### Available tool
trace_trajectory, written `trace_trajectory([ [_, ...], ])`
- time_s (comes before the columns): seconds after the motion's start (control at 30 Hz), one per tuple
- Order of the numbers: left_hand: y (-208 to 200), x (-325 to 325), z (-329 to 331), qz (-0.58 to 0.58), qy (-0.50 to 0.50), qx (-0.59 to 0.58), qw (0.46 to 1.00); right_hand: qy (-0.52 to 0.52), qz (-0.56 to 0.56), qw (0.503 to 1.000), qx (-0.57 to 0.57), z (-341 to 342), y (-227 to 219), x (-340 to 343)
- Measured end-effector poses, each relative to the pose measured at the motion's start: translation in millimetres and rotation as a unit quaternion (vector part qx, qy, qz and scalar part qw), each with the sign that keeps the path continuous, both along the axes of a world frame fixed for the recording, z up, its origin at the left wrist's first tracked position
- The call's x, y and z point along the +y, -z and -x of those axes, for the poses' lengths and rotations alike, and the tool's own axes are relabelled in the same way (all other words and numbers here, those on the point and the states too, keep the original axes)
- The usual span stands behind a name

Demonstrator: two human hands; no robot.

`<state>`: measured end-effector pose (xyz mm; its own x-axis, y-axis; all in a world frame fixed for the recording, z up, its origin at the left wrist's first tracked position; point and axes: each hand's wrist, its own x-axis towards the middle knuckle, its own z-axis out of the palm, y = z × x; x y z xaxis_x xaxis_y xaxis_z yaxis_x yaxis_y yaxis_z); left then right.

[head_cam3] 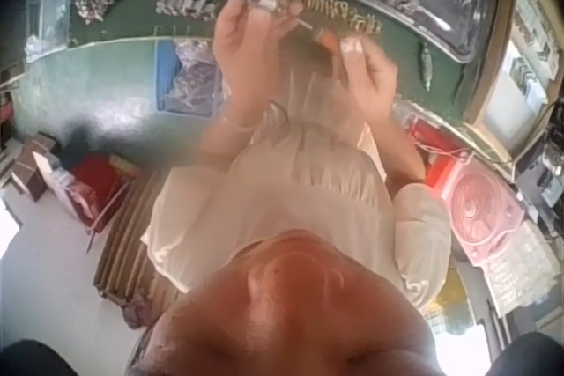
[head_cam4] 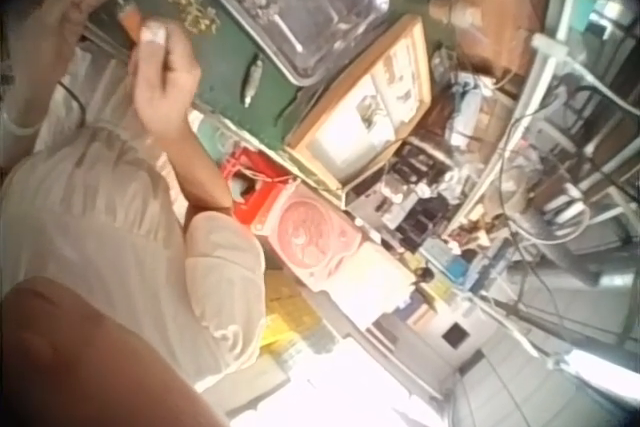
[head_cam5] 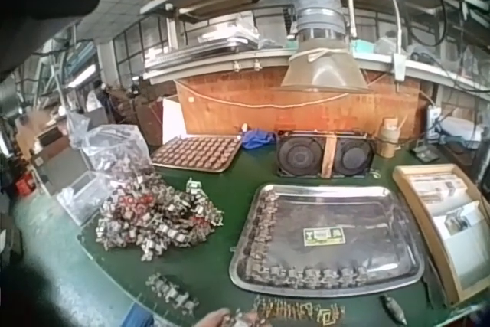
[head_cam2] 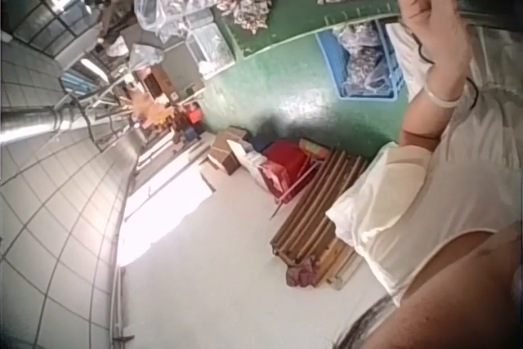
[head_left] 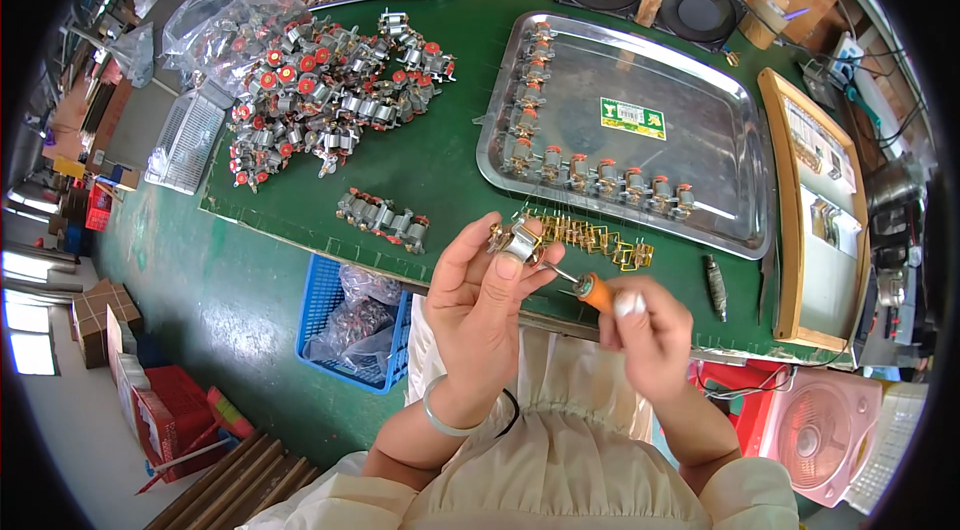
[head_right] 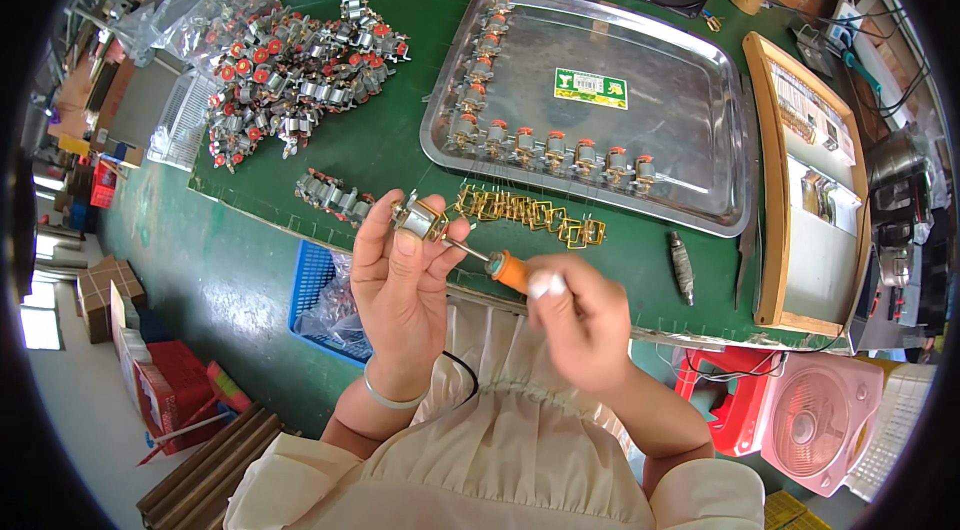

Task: Assembling small electronic components by inserting pins and tightening screws with a screwdriver.

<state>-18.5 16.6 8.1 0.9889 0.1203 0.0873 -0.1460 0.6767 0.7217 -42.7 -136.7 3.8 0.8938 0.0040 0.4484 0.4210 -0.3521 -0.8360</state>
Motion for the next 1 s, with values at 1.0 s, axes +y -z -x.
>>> trace_trajectory([
  [1.0,27.0,30.6,-22.0,-0.452,0.122,-0.109,0.877,-0.093,-0.027,0.993,-0.068,-54.4,-36.0,6.1],
])
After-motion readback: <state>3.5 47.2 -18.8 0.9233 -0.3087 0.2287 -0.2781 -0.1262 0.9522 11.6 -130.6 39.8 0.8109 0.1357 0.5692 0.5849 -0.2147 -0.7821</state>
